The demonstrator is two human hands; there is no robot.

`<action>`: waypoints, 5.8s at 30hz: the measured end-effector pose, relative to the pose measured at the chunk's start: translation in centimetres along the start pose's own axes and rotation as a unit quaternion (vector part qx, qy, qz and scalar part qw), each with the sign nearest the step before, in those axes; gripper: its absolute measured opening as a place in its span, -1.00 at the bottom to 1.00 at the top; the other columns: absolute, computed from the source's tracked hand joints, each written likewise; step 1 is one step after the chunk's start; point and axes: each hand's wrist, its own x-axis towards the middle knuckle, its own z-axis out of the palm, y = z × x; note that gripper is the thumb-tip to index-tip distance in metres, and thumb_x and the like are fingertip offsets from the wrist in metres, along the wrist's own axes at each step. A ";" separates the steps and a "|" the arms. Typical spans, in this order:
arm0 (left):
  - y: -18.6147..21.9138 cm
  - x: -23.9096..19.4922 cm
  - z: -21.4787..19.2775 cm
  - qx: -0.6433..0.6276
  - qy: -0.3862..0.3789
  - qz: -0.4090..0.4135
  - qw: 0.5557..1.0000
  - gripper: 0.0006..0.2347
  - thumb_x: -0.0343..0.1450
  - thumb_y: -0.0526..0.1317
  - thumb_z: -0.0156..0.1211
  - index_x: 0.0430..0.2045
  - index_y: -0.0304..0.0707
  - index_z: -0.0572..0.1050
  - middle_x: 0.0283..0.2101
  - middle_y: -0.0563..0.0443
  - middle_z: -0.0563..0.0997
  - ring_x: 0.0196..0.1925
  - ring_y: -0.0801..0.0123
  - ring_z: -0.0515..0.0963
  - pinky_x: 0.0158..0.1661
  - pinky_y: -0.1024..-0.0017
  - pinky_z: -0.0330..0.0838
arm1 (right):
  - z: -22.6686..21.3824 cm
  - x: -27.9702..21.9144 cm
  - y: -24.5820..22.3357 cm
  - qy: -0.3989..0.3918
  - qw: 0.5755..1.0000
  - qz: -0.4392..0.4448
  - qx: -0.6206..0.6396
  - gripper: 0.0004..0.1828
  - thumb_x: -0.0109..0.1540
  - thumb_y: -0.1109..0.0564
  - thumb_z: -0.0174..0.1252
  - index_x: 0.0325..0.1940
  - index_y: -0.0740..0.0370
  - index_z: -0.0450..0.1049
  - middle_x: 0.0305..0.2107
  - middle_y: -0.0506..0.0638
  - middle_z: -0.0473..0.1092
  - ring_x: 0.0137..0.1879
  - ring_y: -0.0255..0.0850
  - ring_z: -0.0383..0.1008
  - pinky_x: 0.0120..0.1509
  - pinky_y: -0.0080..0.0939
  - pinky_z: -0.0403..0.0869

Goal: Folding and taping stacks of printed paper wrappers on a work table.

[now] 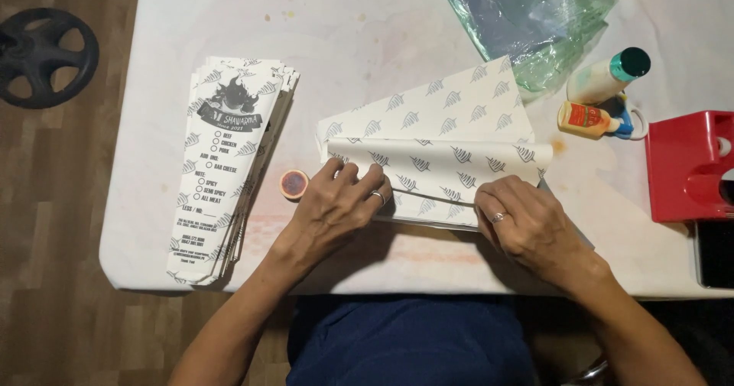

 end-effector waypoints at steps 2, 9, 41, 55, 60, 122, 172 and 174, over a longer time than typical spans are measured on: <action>-0.1 0.0 0.4 -0.019 0.001 -0.002 1.000 -0.96 0.32 -0.33 0.35 -0.43 -0.19 0.65 -0.34 -0.10 0.56 -0.38 0.11 0.58 -0.14 0.11 0.51 | -0.1 -0.9 -0.4 0.006 0.999 0.027 0.028 -0.95 0.27 0.23 0.21 -0.26 0.27 0.52 -0.39 0.06 0.44 -0.25 -0.02 0.52 -0.26 -0.15 0.54; 0.1 2.2 -2.9 -0.100 -0.094 -0.002 0.991 -0.83 0.37 -0.62 0.06 -0.48 -0.36 0.47 -0.33 -0.10 0.41 -0.36 0.19 0.37 -0.29 0.28 0.30 | -1.7 -3.2 0.1 -0.002 0.990 0.084 0.114 -0.88 0.24 0.35 0.28 -0.14 0.36 0.53 -0.18 0.13 0.54 -0.18 0.00 0.53 -0.08 -0.12 0.53; 7.3 1.8 -0.7 0.032 -0.127 -0.125 0.983 -0.48 0.44 0.14 0.01 0.21 -0.17 0.32 -0.01 -0.29 0.47 0.11 -0.09 0.45 0.13 -0.06 0.36 | -2.2 -3.0 1.0 -0.179 0.974 0.109 0.084 -0.54 0.16 0.02 0.35 0.16 -0.09 0.54 -0.21 -0.10 0.51 -0.22 -0.19 0.49 -0.35 -0.20 0.48; 8.7 -1.3 3.0 -0.024 -0.084 -0.160 0.983 -0.55 0.60 -0.04 0.03 0.43 0.08 0.21 0.42 -0.44 0.29 0.46 -0.20 0.32 0.47 -0.07 0.08 | 12.6 19.8 -10.8 -0.289 0.923 -0.145 0.211 -0.79 0.43 0.16 -0.15 0.10 0.20 0.33 -0.09 0.28 0.28 -0.19 0.03 0.35 -0.18 0.05 0.45; 9.2 -2.7 4.7 -0.249 -0.068 -0.177 0.950 -0.73 0.40 -0.30 0.11 -0.03 -0.27 0.59 0.06 -0.39 0.60 0.06 -0.33 0.52 0.09 -0.08 0.35 | 7.6 19.3 -8.0 -0.081 0.944 -0.202 0.248 -0.71 0.24 0.20 0.08 0.02 0.31 0.29 -0.30 0.17 0.35 -0.28 -0.10 0.31 -0.31 -0.11 0.38; 7.1 0.5 0.9 0.016 -0.112 -0.111 0.987 -0.41 0.38 -0.40 0.00 0.38 0.06 0.17 0.09 -0.36 0.29 0.20 -0.23 0.34 0.12 -0.12 0.29 | 2.5 0.8 10.6 -0.043 0.913 0.119 0.389 -0.63 0.09 0.28 0.39 -0.01 0.23 0.59 0.03 0.13 0.54 0.18 -0.09 0.58 0.39 -0.15 0.52; -7.0 -8.6 -10.7 0.047 -0.014 -0.526 0.849 -0.78 0.35 -0.62 -0.21 -0.31 -0.47 0.41 -0.25 -0.31 0.42 -0.18 -0.08 0.42 -0.18 0.05 0.31 | 3.6 -10.3 6.0 0.124 0.922 0.341 0.131 -0.61 0.33 0.49 0.33 0.24 0.65 0.49 0.25 0.51 0.31 0.40 0.29 0.30 0.11 0.16 0.61; -6.5 -8.2 -10.3 0.009 -0.180 -0.624 0.761 -0.64 0.60 -0.12 -0.18 -0.05 -0.53 0.50 0.03 -0.52 0.44 0.12 -0.37 0.30 0.04 -0.25 0.23 | 2.8 -9.0 5.8 0.148 0.932 0.320 0.082 -0.69 0.41 0.41 0.31 0.24 0.63 0.55 0.19 0.49 0.36 0.31 0.32 0.42 0.13 0.21 0.54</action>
